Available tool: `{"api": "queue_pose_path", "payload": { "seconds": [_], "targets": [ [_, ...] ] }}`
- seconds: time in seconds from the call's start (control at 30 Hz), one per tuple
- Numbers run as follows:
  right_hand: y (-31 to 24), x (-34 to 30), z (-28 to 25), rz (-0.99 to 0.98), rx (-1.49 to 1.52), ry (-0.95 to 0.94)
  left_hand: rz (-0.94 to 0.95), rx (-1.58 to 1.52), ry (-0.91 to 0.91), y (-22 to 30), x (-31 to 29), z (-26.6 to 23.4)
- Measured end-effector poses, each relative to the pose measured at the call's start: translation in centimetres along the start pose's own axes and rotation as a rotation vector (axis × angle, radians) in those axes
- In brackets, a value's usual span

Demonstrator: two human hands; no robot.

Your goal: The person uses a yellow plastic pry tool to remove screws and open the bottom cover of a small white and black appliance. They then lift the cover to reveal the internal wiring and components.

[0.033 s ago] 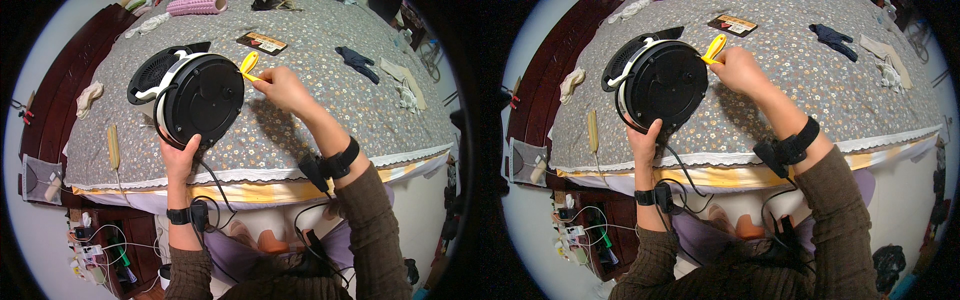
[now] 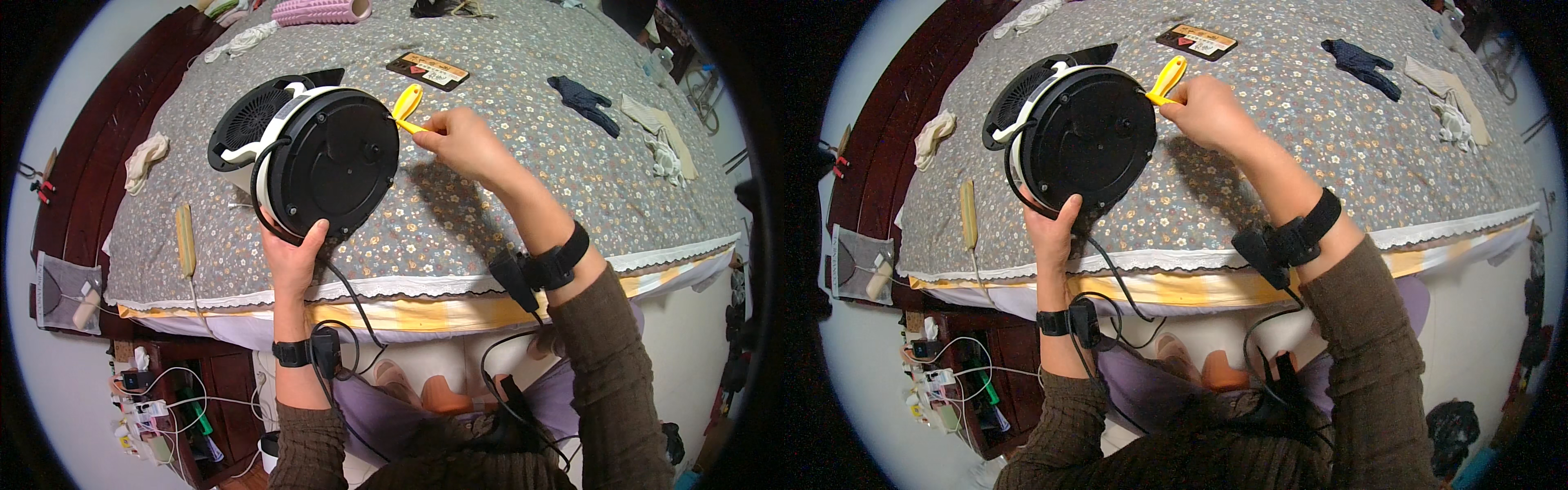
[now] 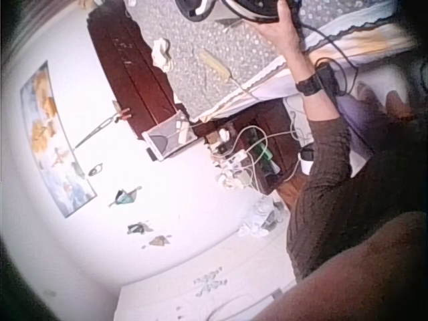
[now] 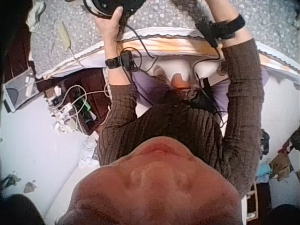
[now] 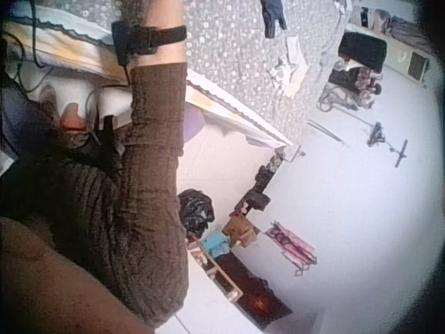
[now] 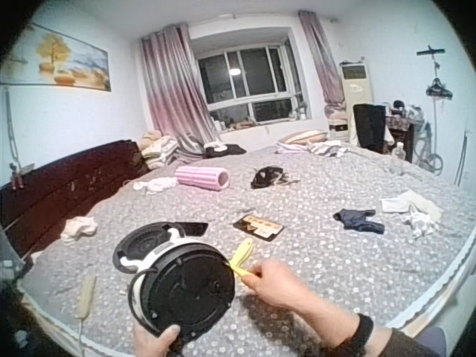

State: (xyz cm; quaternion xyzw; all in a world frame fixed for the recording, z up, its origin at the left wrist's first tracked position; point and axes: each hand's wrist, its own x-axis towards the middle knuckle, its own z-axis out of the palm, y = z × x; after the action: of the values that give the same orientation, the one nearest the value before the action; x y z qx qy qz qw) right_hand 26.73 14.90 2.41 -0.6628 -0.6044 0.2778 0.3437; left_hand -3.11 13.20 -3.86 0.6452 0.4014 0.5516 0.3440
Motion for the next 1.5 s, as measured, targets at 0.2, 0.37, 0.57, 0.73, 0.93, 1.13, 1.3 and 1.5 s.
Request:
{"api": "queue_pose_path", "payload": {
  "seconds": [0.2,0.37,0.57,0.73,0.93,1.13,1.3,1.5],
  "targets": [
    [-0.4,0.4,-0.3,-0.122,-0.219,0.040,0.001,0.011,-0.006,-0.1,0.0,0.0],
    [-0.4,-0.7,0.6,-0.482,-0.545,0.454,0.007,0.000,-0.004,-0.2,0.1,0.1],
    [-0.4,0.4,0.5,-0.219,-0.312,0.205,0.018,-0.008,0.009,-0.4,0.0,0.1],
    [-0.9,0.6,0.5,-0.125,-0.352,0.196,-0.014,-0.041,0.012,-0.5,0.1,0.1],
    [-2.1,-0.5,0.2,-0.240,-0.508,0.379,-0.007,-0.003,0.015,-0.1,0.3,0.2],
    [-2.6,-0.4,0.3,-0.271,-0.663,0.349,-0.040,-0.017,0.022,0.1,0.0,0.2],
    [-2.0,0.4,0.1,-0.279,-0.523,0.144,-0.031,-0.016,0.026,0.0,0.2,0.2],
    [-1.7,0.7,0.5,-0.271,-0.493,0.204,-0.040,-0.045,0.027,0.1,0.1,0.3]
  ]
}}
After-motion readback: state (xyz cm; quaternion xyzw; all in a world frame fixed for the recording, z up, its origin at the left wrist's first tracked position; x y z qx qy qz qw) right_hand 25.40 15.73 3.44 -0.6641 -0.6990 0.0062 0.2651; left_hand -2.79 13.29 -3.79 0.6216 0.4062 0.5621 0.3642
